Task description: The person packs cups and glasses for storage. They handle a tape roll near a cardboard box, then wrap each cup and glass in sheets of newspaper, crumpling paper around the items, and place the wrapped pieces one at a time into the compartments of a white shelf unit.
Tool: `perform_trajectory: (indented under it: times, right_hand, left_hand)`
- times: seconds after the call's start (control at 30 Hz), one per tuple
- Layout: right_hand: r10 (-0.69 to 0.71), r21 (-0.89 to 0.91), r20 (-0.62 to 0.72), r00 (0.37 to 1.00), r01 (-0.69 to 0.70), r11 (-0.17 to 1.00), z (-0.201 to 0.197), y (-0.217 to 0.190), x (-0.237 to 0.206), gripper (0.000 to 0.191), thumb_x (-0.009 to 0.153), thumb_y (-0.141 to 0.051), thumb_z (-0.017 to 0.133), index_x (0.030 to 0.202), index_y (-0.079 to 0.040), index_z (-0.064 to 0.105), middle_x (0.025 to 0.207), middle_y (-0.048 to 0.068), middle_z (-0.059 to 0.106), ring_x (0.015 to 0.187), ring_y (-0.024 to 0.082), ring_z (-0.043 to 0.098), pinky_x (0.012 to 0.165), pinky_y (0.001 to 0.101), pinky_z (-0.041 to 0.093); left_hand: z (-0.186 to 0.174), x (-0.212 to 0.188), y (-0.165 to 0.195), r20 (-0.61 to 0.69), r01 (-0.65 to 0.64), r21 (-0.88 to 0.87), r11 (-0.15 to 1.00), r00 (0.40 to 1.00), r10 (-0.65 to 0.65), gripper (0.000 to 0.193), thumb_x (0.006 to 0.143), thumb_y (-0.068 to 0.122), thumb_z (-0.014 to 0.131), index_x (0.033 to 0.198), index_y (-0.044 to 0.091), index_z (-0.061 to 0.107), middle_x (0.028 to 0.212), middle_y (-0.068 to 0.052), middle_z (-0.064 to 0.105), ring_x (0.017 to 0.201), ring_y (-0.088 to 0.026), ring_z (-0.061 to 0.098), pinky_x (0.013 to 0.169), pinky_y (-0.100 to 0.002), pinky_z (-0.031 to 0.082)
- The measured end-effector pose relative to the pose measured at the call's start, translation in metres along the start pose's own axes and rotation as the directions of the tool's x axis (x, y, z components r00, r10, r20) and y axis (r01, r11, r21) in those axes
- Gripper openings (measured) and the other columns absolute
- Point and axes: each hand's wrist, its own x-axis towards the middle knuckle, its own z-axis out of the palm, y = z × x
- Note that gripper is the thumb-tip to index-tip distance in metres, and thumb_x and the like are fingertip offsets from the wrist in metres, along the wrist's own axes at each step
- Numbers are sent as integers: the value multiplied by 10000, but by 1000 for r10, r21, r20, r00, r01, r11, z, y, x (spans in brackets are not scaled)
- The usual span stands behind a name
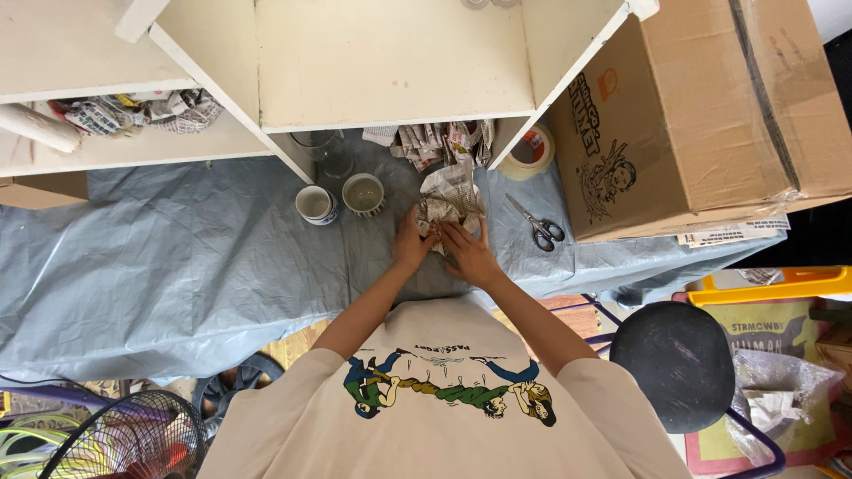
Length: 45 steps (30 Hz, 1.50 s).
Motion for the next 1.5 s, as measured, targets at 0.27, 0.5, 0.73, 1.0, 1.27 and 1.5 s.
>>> perform_trajectory:
  times: [0.27, 0.5, 0.73, 1.0, 1.27, 1.5]
  right_hand:
    - [-153, -250, -125, 980, 118, 961, 7, 10, -5, 414, 919, -162, 647, 1332, -137, 665, 1425, -8, 599, 1336, 161, 533, 1196, 679, 204]
    - [-253, -236, -278, 927, 189, 953, -23, 4, -7, 342, 940, -152, 638, 1275, -155, 707, 1436, -28, 624, 1338, 128, 543, 1161, 601, 177]
    - [-345, -244, -343, 874, 271, 931, -86, -18, 23, 351, 970, -171, 618, 1310, -187, 707, 1452, -51, 638, 1371, 97, 530, 1179, 570, 127]
    - [-427, -448, -383, 819, 239, 861, -119, -39, 65, 371, 1022, -261, 637, 1390, -275, 685, 1450, -83, 643, 1398, 80, 498, 1215, 553, 31]
    - [-24, 299, -568, 823, 233, 925, -133, -39, 97, 270, 993, -61, 721, 1195, -240, 708, 1208, -54, 749, 1279, 113, 618, 1233, 481, 246]
    - [552, 958, -32, 833, 183, -221, -157, -42, 120, 121, 1040, -64, 634, 1122, -49, 723, 1118, 58, 745, 1061, 146, 637, 977, 333, 480]
  left_hand:
    - [-1, 4, -3, 176, 172, -221, 960, 975, -134, 884, 762, 227, 888, 1425, 24, 339, 1323, -191, 534, 1220, -333, 591, 1010, -430, 500]
    - [-45, -2, 2, 464, 550, -677, 490, 835, -296, 700, 848, 315, 777, 1348, 142, 318, 1121, -112, 593, 961, -237, 653, 801, -381, 583]
    - [-79, 0, 29, 194, 351, -846, 402, 904, -381, 539, 939, 237, 705, 1355, 127, 380, 1186, -108, 635, 947, -184, 695, 656, -357, 597]
    - [-123, 15, 38, -67, 68, -846, 528, 970, -233, 529, 971, 95, 677, 1413, 140, 390, 1334, -136, 560, 1128, -200, 649, 807, -302, 605]
    - [-162, 38, 16, 105, 95, -873, 478, 994, -6, 800, 1010, 697, 315, 1556, 112, 305, 1439, -178, 555, 1298, -278, 612, 1080, -437, 505]
    - [-97, 48, -23, 220, 30, -841, 540, 931, 290, 648, 1009, 385, 619, 1510, 37, 401, 1404, -111, 568, 1295, -222, 543, 1089, -378, 441]
